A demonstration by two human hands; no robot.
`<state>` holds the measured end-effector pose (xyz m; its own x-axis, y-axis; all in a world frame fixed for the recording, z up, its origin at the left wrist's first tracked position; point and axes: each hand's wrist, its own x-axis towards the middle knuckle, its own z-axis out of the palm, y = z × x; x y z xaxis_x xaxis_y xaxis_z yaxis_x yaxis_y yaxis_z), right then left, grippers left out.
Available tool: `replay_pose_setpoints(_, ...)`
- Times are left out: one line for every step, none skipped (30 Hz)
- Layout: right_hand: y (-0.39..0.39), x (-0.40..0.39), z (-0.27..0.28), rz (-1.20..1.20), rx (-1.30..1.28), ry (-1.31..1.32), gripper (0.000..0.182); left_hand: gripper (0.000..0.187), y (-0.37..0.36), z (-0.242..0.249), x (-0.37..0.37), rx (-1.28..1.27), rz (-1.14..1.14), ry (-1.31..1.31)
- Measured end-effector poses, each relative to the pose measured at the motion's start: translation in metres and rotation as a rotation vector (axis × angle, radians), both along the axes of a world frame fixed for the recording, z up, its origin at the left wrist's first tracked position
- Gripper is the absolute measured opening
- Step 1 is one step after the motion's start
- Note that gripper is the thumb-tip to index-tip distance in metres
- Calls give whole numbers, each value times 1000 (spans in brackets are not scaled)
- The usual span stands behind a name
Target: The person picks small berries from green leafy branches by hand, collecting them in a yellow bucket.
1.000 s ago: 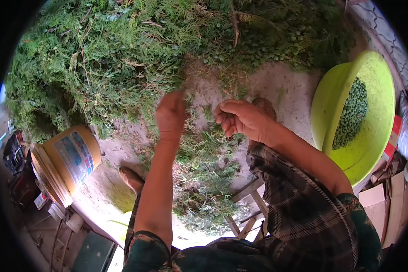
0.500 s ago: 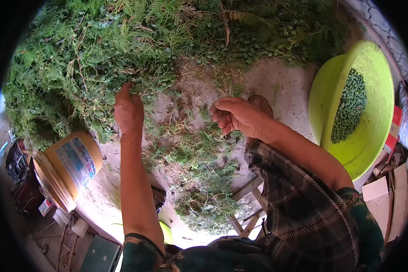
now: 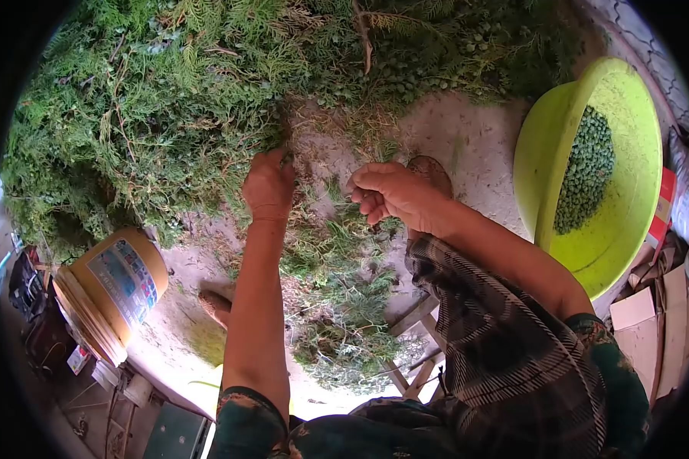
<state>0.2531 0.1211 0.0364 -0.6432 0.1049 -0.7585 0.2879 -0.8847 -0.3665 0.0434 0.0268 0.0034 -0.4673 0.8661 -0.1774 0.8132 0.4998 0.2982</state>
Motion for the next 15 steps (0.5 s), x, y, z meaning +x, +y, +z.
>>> replay_pose_setpoints(0, 0, 0, 17, 17, -1, 21, 27, 0, 3, 3, 28, 21, 37)
replay_pose_setpoints(0, 0, 1, 33, 34, -1, 22, 27, 0, 6, 7, 57, 42, 75)
replay_pose_setpoints(-2, 0, 1, 31, 35, -2, 22, 27, 1, 16, 15, 58, 39, 75)
replay_pose_setpoints(-4, 0, 1, -7, 27, -4, 22, 26, 1, 30, 27, 188, 91, -104)
replay_pose_setpoints(-6, 0, 2, -45, 18, -5, 22, 26, -2, 43, 37, 316, 141, -283)
replay_pose_setpoints(-8, -2, 3, -48, 16, -2, 22, 26, -7, 52, 46, 313, 138, -280)
replay_pose_setpoints(-9, -4, 4, -139, -114, 24, 21, 24, -13, 61, 54, 216, 66, -477)
replay_pose_setpoints(-9, -5, 5, -228, -243, 49, 20, 22, -17, 64, 58, 116, -5, -672)
replay_pose_setpoints(-9, -5, 3, -223, -243, 50, 20, 22, -20, 57, 53, 118, -2, -670)
replay_pose_setpoints(-10, -3, -1, -189, -286, 106, 22, 18, -24, 44, 42, 222, 78, -580)
replay_pose_setpoints(-10, -2, -4, -158, -330, 162, 23, 14, -26, 33, 28, 324, 154, -489)
replay_pose_setpoints(-10, 0, -5, -159, -331, 161, 23, 12, -16, 40, 9, 239, 264, -227)
replay_pose_setpoints(-9, 2, -5, -130, -303, 152, 24, 13, -16, 20, -20, 364, 176, 28)
replay_pose_setpoints(-9, 3, -6, -102, -276, 144, 24, 15, -12, 19, -37, 363, 133, 210)
replay_pose_setpoints(-9, 3, -6, -101, -276, 144, 24, 31, -9, 13, -53, 248, 95, 263)
